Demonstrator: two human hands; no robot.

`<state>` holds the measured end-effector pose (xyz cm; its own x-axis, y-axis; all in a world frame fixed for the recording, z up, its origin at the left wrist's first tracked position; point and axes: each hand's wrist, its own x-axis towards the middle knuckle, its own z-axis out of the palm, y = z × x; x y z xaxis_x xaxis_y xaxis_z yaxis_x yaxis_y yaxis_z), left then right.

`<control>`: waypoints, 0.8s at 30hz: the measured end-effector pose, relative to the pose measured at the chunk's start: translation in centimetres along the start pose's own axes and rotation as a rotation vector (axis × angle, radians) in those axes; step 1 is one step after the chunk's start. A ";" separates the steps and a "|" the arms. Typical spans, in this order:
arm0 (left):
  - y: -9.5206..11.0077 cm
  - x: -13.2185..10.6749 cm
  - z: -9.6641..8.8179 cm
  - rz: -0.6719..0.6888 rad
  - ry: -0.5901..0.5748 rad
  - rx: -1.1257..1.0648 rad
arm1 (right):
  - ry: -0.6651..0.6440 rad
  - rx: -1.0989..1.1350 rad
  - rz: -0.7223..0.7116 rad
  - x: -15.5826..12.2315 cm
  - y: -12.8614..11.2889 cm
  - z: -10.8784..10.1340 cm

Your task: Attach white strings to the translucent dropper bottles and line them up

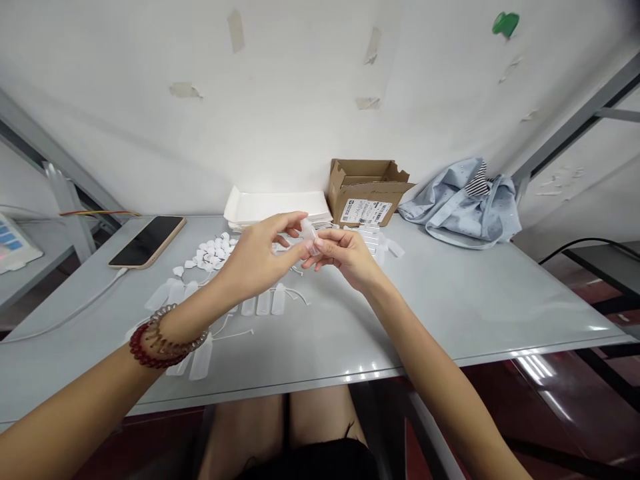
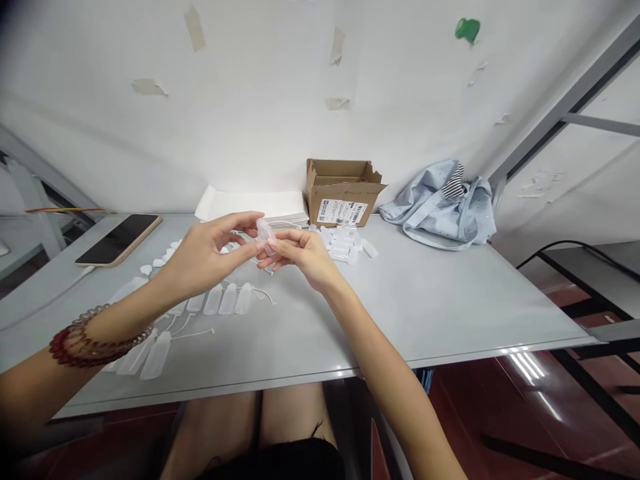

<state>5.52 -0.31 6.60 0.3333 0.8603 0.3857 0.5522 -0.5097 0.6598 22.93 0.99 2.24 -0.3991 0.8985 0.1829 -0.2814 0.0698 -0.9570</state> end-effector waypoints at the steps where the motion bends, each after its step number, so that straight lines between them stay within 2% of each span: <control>1: 0.0 -0.1 0.1 0.050 -0.019 0.082 | 0.018 0.000 0.005 0.0 0.0 0.1; 4: -0.4 -0.5 0.6 0.171 -0.036 0.304 | 0.078 -0.013 0.041 0.1 0.2 0.4; 6: -0.9 -0.7 1.0 0.204 0.004 0.383 | 0.106 -0.028 0.059 0.1 0.5 0.7; 10: -1.9 -0.9 1.6 0.242 0.097 0.409 | 0.150 -0.070 0.050 0.2 1.3 1.5; 13: -2.4 -1.1 1.6 0.253 0.109 0.378 | 0.191 -0.175 0.039 0.0 1.3 1.8; 16: -2.8 -1.4 1.3 0.251 0.065 0.323 | 0.295 -0.411 0.000 -0.3 0.4 1.5; 19: -3.3 -1.8 1.0 0.259 -0.044 0.241 | 0.403 -0.628 -0.151 -0.5 -0.6 0.7; 21: -3.5 -2.1 0.9 0.272 -0.116 0.189 | 0.297 -0.678 -0.182 -0.4 -0.7 0.2; 24: -4.0 -2.7 0.8 0.253 -0.177 0.155 | 0.004 -0.576 -0.007 -0.2 -0.4 0.0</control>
<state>3.02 -0.63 2.42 0.5943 0.6987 0.3982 0.5401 -0.7136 0.4462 23.11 0.78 2.57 -0.3958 0.8985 0.1899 0.2375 0.2999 -0.9239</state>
